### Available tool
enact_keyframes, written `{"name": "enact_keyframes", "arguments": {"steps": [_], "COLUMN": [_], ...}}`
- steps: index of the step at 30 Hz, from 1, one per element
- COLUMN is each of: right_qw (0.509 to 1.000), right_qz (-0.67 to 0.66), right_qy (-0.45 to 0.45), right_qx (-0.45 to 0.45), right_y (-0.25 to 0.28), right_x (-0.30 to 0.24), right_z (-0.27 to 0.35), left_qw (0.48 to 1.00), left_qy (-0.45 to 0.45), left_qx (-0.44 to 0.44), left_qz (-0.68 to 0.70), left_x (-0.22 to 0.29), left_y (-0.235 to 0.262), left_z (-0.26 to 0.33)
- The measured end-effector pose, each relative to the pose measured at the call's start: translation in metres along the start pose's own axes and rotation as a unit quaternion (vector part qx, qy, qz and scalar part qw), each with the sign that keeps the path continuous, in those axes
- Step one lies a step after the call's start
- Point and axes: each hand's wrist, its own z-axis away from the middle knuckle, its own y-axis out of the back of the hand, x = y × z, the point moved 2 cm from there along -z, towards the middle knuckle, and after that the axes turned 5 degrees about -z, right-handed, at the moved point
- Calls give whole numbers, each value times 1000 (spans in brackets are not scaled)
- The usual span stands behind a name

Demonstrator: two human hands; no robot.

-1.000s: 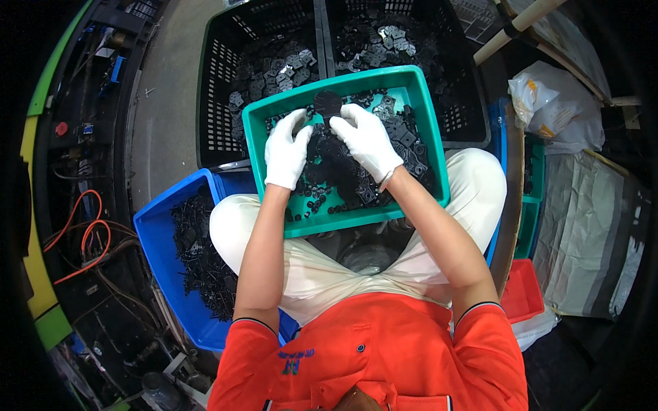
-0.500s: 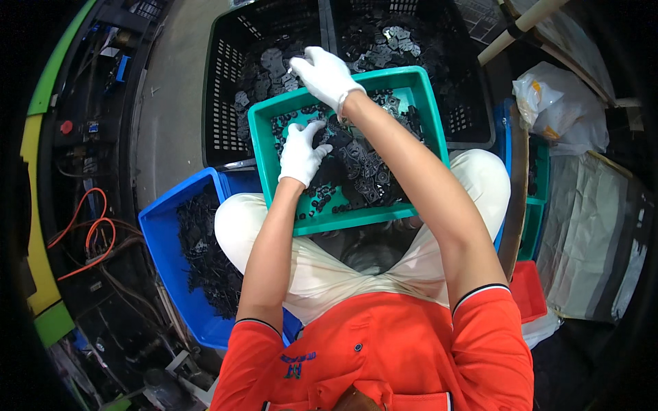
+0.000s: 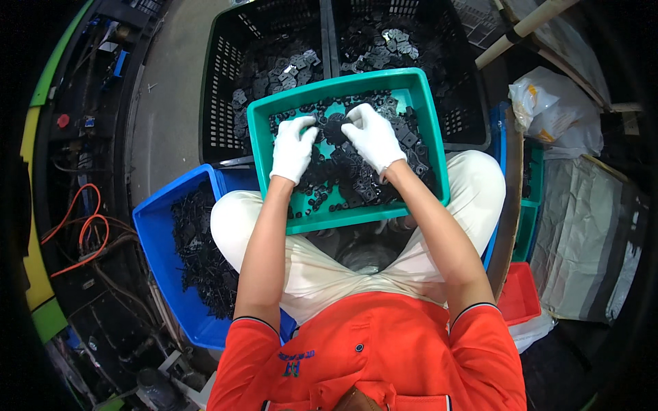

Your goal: Sorting and inspecting small black plastic components in a green tray within a manufacturing environment.

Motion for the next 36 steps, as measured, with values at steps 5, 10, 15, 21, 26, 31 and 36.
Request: {"name": "enact_keyframes", "arguments": {"steps": [5, 10, 15, 21, 26, 31, 36], "right_qw": [964, 959, 959, 959, 963, 959, 951], "right_qz": [-261, -274, -271, -272, -257, -267, -284], "right_qy": [-39, -48, -41, -31, -33, -37, -51], "right_qx": [-37, -46, -69, -73, -68, -83, -108], "right_y": [3, -1, -2, -2, 0, -2, 0], "right_x": [-18, -19, -20, -24, -19, -23, -25], "right_z": [16, 23, 26, 27, 26, 30, 34], "left_qw": [880, 867, 858, 855, 857, 879, 871], "left_qy": [136, 93, 85, 78, 71, 51, 51], "left_qx": [-162, -113, -77, -50, -54, -119, -145], "left_qz": [425, 476, 501, 511, 508, 458, 467], "left_x": [23, 24, 22, 24, 35, 43, 45], "left_y": [12, 17, 13, 12, 15, 23, 25], "left_z": [2, -3, -3, -3, -2, -1, -2]}}
